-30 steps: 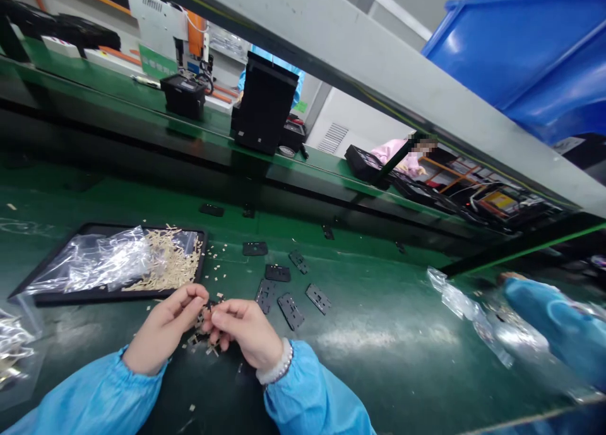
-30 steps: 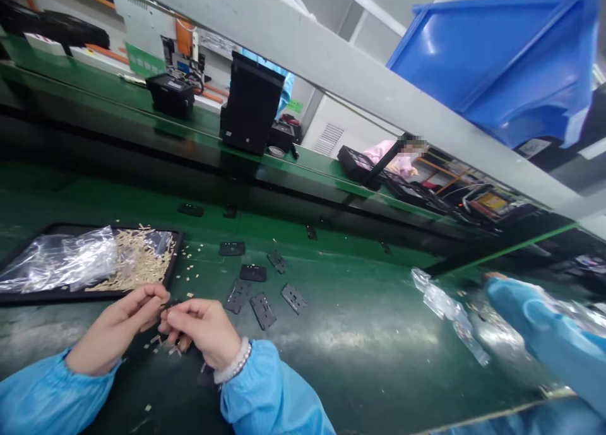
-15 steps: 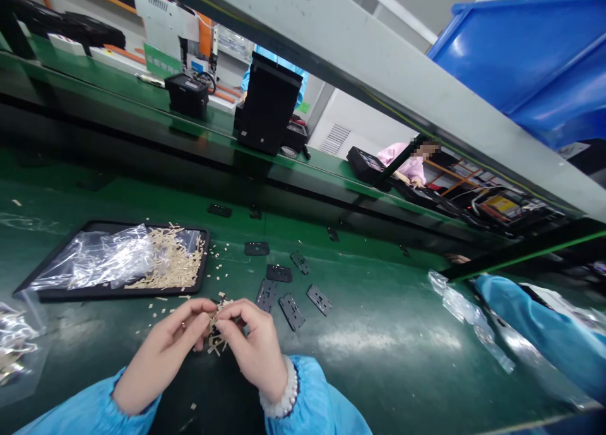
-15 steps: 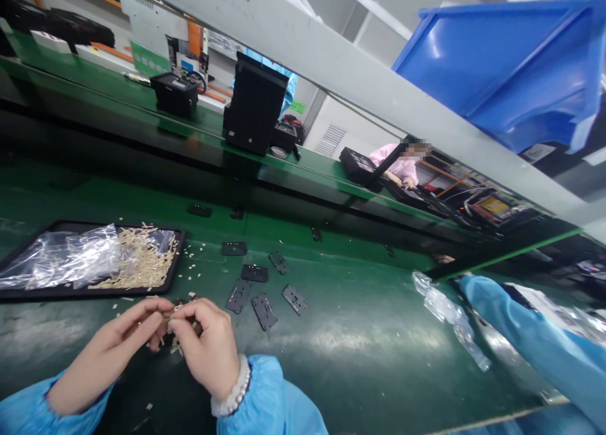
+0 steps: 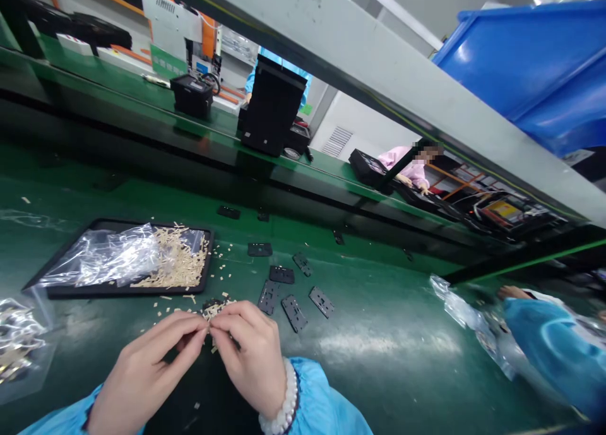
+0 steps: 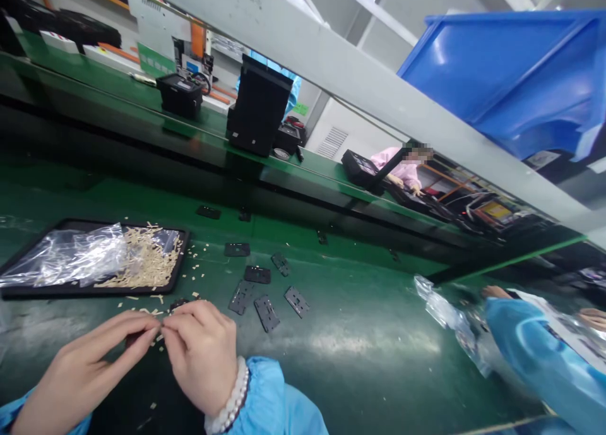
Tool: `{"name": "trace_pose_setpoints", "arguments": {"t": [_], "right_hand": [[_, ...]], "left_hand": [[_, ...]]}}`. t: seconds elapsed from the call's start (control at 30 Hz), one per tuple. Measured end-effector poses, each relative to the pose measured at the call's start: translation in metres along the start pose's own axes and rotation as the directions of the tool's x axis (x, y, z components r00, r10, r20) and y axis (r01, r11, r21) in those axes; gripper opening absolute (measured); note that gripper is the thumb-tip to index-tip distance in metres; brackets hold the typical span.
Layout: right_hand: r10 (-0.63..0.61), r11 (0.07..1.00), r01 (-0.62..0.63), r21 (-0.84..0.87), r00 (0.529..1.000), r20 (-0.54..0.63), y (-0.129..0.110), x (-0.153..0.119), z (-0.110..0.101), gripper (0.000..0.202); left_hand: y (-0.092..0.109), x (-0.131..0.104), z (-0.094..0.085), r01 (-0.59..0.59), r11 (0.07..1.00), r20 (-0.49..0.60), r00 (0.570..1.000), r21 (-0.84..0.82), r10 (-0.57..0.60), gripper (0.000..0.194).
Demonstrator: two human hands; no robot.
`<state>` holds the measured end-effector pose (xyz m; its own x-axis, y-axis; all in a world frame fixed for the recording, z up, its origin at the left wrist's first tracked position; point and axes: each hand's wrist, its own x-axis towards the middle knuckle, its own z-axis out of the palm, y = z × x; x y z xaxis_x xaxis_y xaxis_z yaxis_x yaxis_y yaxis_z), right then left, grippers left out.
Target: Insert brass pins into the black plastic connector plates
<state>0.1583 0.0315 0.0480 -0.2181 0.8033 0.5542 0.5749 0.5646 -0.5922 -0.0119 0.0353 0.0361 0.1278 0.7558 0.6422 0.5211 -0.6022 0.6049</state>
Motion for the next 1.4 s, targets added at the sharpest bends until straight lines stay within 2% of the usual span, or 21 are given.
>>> {"name": "trace_pose_setpoints", "arguments": {"t": [0.13,0.2,0.27,0.33,0.4,0.43,0.47,0.5,0.57,0.6,0.67,0.8,0.93,1.03,1.13,1.27,1.33,1.4], "right_hand": [[-0.08,0.996,0.081,-0.027,0.996,0.026,-0.002,0.007,0.005,0.014],[-0.101,0.994,0.102,-0.031,0.994,0.029,-0.004,0.011,0.009,0.015],[-0.083,0.996,0.084,-0.009,0.996,0.039,-0.006,0.016,0.013,0.016],[-0.029,0.998,0.026,0.052,0.997,0.067,-0.007,0.022,0.016,0.015],[0.062,0.993,-0.071,0.099,0.994,0.09,-0.005,0.031,0.02,0.014],[0.124,0.986,-0.134,0.102,0.987,0.101,-0.003,0.037,0.023,0.014],[0.183,0.977,-0.193,0.093,0.977,0.111,0.001,0.044,0.026,0.015],[0.232,0.967,-0.242,0.075,0.965,0.118,0.006,0.052,0.03,0.016],[0.28,0.957,-0.289,0.041,0.949,0.144,0.017,0.068,0.04,0.017],[0.275,0.958,-0.284,0.031,0.947,0.164,0.023,0.075,0.046,0.017],[0.23,0.971,-0.239,0.019,0.949,0.214,0.029,0.087,0.056,0.014],[0.121,0.99,-0.135,0.026,0.948,0.293,0.022,0.091,0.061,0.034],[0.011,0.995,-0.031,0.093,0.977,0.214,-0.003,0.074,0.048,0.018],[-0.103,0.992,0.088,0.093,0.979,0.173,-0.016,0.062,0.041,0.018],[-0.113,0.994,0.109,0.029,0.975,0.193,-0.017,0.056,0.04,0.019],[-0.086,0.996,0.078,0.047,0.978,0.19,-0.013,0.054,0.041,0.019],[-0.088,0.995,0.079,0.057,0.981,0.173,-0.012,0.054,0.041,0.019],[-0.096,0.995,0.089,0.053,0.982,0.164,-0.012,0.053,0.04,0.019]], "left_hand": [[-0.015,-0.009,-0.007,-0.19,0.975,0.084,0.98,0.11,0.182,0.024],[-0.02,-0.013,-0.009,-0.22,0.966,0.112,0.972,0.137,0.205,0.026],[-0.023,-0.014,-0.011,-0.117,0.988,0.093,0.99,0.097,0.108,0.022],[-0.023,-0.012,-0.013,0.052,0.998,0.063,0.997,0.02,-0.054,0.018],[-0.022,-0.009,-0.018,0.24,0.967,0.046,0.97,-0.084,-0.237,0.019],[-0.022,-0.008,-0.02,0.354,0.925,0.042,0.935,-0.139,-0.352,0.022],[-0.022,-0.006,-0.022,0.475,0.857,0.044,0.878,-0.2,-0.476,0.026],[-0.022,-0.005,-0.025,0.579,0.775,0.05,0.808,-0.251,-0.587,0.03],[-0.025,-0.003,-0.028,0.706,0.633,0.06,0.681,-0.318,-0.73,0.035],[-0.027,-0.003,-0.029,0.733,0.586,0.065,0.641,-0.345,-0.765,0.037],[-0.032,-0.001,-0.029,0.742,0.542,0.061,0.61,-0.395,-0.79,0.039],[-0.038,-0.001,-0.028,0.737,0.525,0.055,0.6,-0.425,-0.798,0.04],[-0.039,-0.001,-0.027,0.734,0.522,0.047,0.597,-0.435,-0.801,0.038],[-0.037,0.0,-0.026,0.733,0.524,0.048,0.6,-0.433,-0.799,0.035],[-0.03,0.001,-0.025,0.743,0.533,0.053,0.601,-0.405,-0.797,0.033],[-0.019,0.005,-0.029,0.744,0.549,0.047,0.608,-0.38,-0.792,0.028],[-0.018,0.008,-0.033,0.733,0.581,0.04,0.633,-0.355,-0.773,0.025],[-0.02,0.01,-0.037,0.693,0.658,0.033,0.696,-0.295,-0.718,0.022]]}}
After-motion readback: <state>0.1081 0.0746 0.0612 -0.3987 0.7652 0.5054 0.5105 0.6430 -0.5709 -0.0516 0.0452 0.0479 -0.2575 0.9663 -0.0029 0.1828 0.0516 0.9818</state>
